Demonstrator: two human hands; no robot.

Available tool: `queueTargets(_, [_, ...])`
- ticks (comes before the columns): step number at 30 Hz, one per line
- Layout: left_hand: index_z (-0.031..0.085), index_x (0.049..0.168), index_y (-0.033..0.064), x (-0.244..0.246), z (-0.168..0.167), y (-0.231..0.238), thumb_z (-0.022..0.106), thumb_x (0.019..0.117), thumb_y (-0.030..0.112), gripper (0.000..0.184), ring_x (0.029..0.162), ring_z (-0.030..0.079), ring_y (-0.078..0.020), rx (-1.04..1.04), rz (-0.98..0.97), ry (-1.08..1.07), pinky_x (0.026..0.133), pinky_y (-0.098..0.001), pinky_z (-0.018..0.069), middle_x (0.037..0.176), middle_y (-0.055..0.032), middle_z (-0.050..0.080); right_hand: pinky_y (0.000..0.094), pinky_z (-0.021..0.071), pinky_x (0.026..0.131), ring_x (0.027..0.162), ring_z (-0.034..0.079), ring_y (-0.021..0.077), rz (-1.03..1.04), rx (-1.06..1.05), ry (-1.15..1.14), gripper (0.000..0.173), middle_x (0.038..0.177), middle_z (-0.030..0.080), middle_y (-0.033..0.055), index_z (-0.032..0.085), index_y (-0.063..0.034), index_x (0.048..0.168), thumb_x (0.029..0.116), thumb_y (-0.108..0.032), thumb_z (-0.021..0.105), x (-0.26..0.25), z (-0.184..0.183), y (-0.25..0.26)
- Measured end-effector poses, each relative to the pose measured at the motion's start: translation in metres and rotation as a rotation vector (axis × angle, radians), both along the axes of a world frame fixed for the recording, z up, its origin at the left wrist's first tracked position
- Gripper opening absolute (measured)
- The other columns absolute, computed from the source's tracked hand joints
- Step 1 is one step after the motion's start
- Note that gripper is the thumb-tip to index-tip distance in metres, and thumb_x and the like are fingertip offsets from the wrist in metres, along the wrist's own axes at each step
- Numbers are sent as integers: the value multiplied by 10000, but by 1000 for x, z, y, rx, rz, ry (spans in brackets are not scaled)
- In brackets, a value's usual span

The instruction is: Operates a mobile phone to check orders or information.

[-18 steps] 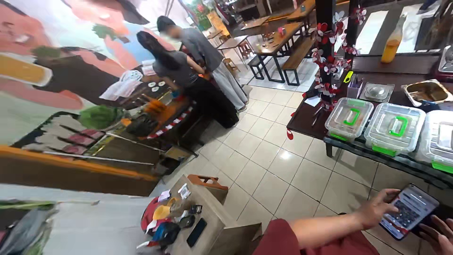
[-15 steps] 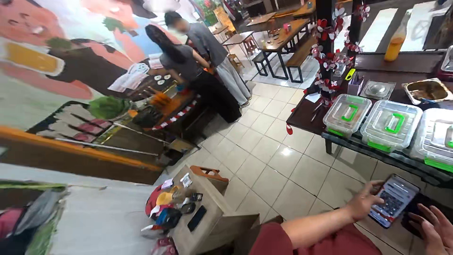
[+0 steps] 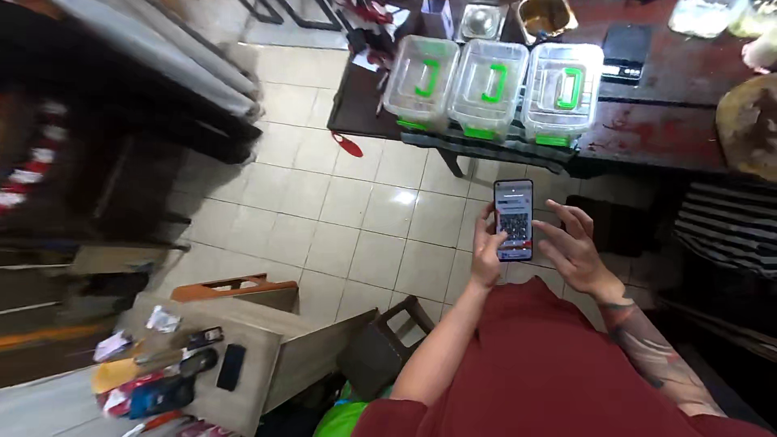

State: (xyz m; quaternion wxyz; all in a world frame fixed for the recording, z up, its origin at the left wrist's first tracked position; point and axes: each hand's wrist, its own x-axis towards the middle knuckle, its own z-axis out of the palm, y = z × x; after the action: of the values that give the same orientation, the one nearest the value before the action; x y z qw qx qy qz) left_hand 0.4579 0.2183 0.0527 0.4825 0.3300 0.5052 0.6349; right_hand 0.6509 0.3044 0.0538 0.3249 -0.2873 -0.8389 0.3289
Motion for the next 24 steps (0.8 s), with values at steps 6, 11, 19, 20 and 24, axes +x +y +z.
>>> queueTargets(6, [303,1572,266,28,7,-1,479,992,141,620,1051,690,-224,-34,43,24,840,-427,604,1344,-104,624,588,216,1222,1523,261,321,33,39,-28,336,1624,392,52,710,-257,1327,1037,-347,564,15,-5,-6])
queueTargets(11, [338,1550,245,36,9,5,668,956,62,704,989,719,-253,-114,118,94,792,-429,629,1270,-122,667,583,230,1225,1523,264,319,29,70,-52,311,1625,392,45,731,-254,1291,1036,-342,574,21,-3,-6])
queueTargets(19, [328,1561,247,15,2,1,501,954,71,655,1026,698,-227,-35,84,23,825,-420,608,1316,-112,636,590,218,1225,1540,229,323,20,103,-122,334,1640,372,30,711,-289,1320,1040,-388,556,3,-5,-6])
queueTargets(20, [332,1559,243,10,1,1,495,952,81,649,1029,695,-226,-30,84,15,831,-421,606,1313,-113,636,591,210,1227,1544,222,320,22,107,-135,336,1645,366,23,707,-299,1325,1043,-394,551,-2,-4,-6])
queueTargets(24, [343,1545,223,-13,-1,2,493,947,103,628,1035,697,-244,-24,89,1,843,-439,602,1299,-126,645,593,224,1219,1548,211,316,25,127,-171,332,1658,342,4,707,-323,1321,1047,-411,540,-26,-6,-6])
